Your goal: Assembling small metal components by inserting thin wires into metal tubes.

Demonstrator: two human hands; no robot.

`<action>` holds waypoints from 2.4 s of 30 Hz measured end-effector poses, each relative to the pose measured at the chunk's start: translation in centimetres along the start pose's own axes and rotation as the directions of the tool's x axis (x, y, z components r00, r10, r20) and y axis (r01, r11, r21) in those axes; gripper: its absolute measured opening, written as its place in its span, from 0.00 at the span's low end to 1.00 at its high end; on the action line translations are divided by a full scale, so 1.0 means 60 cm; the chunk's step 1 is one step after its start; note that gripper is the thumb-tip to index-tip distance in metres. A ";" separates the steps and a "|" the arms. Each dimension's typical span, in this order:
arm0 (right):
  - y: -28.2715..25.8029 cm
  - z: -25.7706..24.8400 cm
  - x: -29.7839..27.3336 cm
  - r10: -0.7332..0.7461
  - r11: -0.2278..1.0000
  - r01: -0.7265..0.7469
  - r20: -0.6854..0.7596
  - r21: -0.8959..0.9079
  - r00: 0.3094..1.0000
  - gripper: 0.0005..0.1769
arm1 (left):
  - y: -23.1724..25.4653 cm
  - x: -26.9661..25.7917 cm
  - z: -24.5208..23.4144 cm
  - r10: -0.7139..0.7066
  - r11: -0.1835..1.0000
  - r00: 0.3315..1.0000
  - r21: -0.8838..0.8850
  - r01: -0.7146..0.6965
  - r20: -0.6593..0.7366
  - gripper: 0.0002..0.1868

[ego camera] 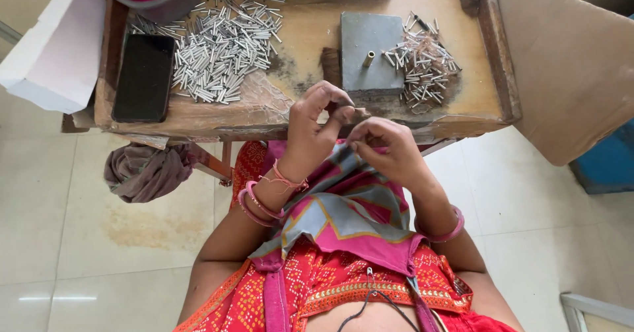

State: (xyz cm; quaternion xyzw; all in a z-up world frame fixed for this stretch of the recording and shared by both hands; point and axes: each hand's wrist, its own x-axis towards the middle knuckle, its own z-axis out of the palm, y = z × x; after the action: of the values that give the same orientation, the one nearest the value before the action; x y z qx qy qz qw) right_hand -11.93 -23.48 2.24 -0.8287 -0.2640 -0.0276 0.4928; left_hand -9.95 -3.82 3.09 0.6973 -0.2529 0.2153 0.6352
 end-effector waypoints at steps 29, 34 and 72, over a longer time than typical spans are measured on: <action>0.084 -0.034 0.073 -0.088 0.978 0.156 -0.401 0.140 0.912 0.03 | -0.097 0.083 0.052 0.072 0.863 0.997 0.499 -0.076 0.028 0.10; 0.068 -0.048 0.130 -0.056 0.960 0.145 -0.342 0.239 0.938 0.02 | -0.095 0.085 0.049 0.065 0.874 0.997 0.481 -0.072 0.030 0.09; 0.028 -0.031 0.132 -0.327 0.906 0.194 -0.332 -0.377 0.885 0.14 | -0.098 0.084 0.048 0.092 0.857 0.994 0.503 -0.110 0.060 0.08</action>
State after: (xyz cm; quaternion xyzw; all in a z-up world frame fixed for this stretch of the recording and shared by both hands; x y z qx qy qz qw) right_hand -3.96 -22.42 4.24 -0.8340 -0.2633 -0.3017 0.3795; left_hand -2.42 -6.71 1.35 0.8285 -0.2347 0.2952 0.4139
